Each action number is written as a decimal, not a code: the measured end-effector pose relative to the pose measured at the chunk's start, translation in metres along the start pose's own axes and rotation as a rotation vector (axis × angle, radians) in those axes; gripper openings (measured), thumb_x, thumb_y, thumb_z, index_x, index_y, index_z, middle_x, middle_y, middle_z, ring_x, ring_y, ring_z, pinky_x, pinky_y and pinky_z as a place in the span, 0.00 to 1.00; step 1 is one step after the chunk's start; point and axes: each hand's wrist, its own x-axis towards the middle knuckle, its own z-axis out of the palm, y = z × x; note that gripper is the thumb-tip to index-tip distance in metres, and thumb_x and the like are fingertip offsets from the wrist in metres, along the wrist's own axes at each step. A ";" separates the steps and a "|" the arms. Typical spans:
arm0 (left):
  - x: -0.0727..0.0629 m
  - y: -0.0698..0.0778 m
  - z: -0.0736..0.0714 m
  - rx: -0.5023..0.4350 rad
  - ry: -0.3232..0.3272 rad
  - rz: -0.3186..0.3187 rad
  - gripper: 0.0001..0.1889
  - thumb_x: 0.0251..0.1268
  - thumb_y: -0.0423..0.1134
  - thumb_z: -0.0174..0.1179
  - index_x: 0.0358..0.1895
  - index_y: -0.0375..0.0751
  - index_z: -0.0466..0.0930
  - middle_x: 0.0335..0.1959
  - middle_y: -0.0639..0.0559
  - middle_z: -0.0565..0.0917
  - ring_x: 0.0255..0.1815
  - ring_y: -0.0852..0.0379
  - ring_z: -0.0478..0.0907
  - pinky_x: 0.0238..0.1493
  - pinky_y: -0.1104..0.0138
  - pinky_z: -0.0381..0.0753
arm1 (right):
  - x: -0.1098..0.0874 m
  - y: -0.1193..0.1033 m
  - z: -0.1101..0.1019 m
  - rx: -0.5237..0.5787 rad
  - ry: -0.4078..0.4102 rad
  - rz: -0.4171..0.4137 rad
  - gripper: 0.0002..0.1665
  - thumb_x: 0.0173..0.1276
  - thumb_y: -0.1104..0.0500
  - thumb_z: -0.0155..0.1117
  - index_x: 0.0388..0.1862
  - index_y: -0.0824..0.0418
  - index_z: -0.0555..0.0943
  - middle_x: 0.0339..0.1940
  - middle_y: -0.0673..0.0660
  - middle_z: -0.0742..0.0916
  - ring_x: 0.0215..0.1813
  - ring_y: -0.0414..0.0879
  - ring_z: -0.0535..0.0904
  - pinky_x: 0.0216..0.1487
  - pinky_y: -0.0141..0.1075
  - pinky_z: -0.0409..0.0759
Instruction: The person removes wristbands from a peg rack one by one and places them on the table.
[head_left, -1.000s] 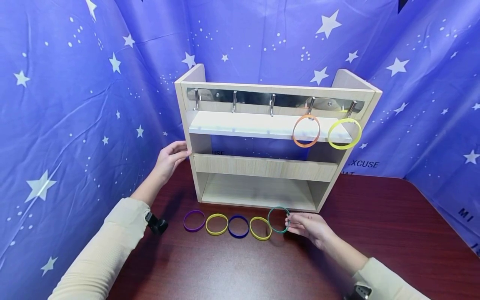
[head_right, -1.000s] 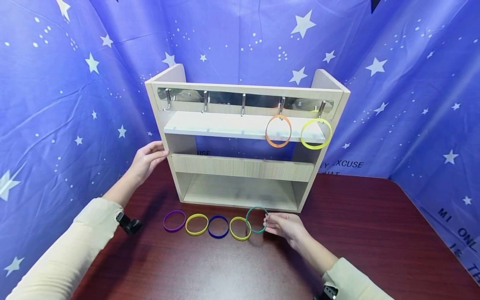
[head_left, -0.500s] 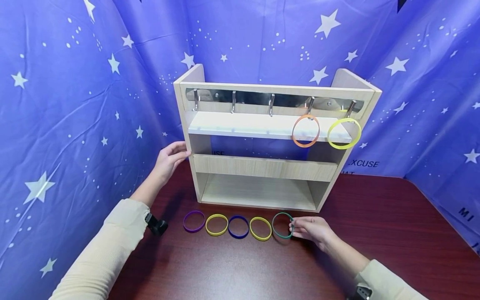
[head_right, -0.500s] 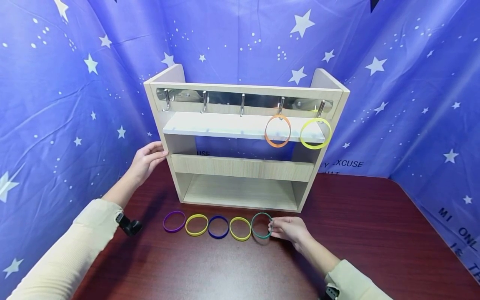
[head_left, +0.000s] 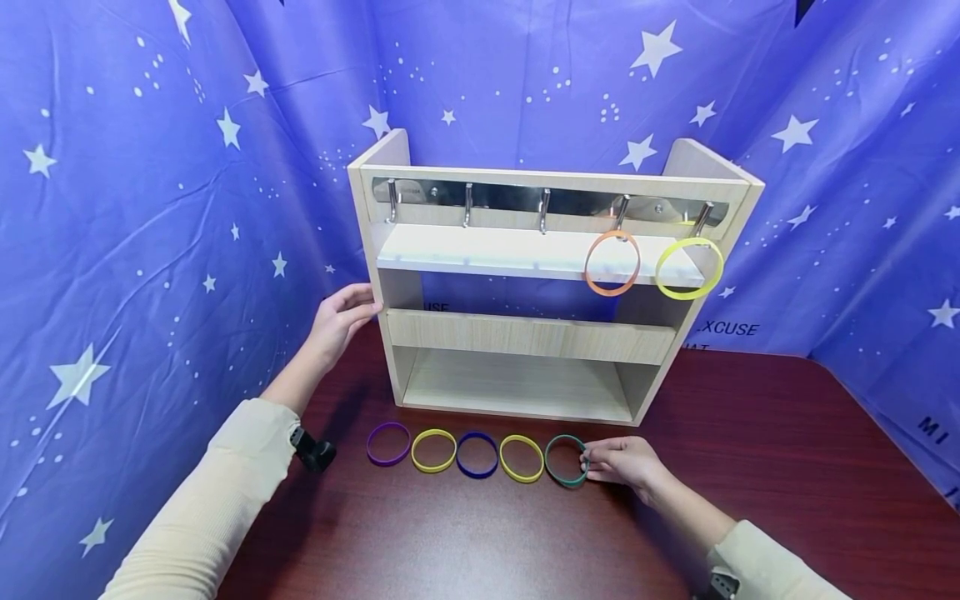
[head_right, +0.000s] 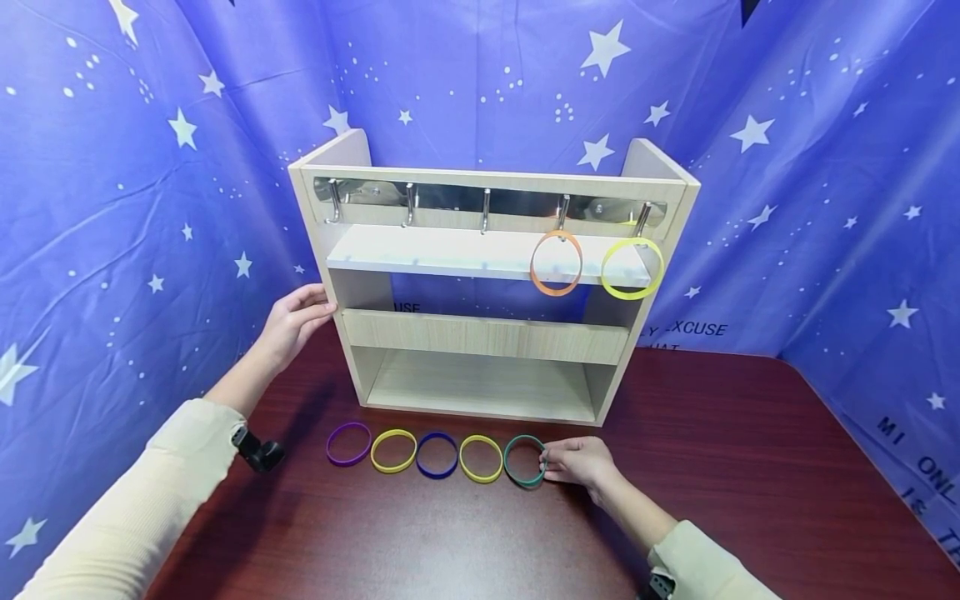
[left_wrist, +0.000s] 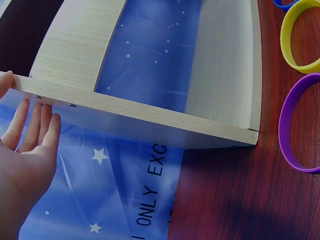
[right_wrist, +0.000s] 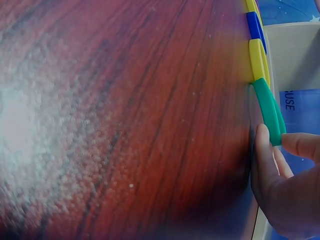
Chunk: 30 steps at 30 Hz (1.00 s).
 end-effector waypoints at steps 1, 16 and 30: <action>0.000 0.000 0.000 -0.001 0.001 0.000 0.14 0.62 0.25 0.54 0.41 0.51 0.77 0.36 0.65 0.83 0.42 0.69 0.79 0.49 0.79 0.78 | 0.000 0.000 0.000 -0.003 -0.002 0.000 0.23 0.64 0.71 0.57 0.54 0.87 0.70 0.32 0.56 0.89 0.31 0.36 0.86 0.38 0.31 0.86; -0.001 0.000 0.000 -0.010 0.004 -0.005 0.14 0.63 0.25 0.54 0.40 0.52 0.77 0.36 0.65 0.83 0.42 0.69 0.79 0.48 0.79 0.78 | -0.002 -0.002 0.006 -0.161 0.072 -0.058 0.20 0.62 0.71 0.62 0.49 0.85 0.75 0.30 0.62 0.89 0.29 0.39 0.85 0.37 0.34 0.87; -0.001 0.000 0.000 -0.015 -0.001 0.004 0.14 0.63 0.26 0.55 0.40 0.54 0.79 0.36 0.64 0.83 0.42 0.69 0.79 0.48 0.79 0.79 | -0.007 -0.008 0.000 -0.323 0.108 -0.062 0.19 0.59 0.66 0.67 0.47 0.78 0.80 0.34 0.64 0.90 0.34 0.42 0.86 0.39 0.38 0.87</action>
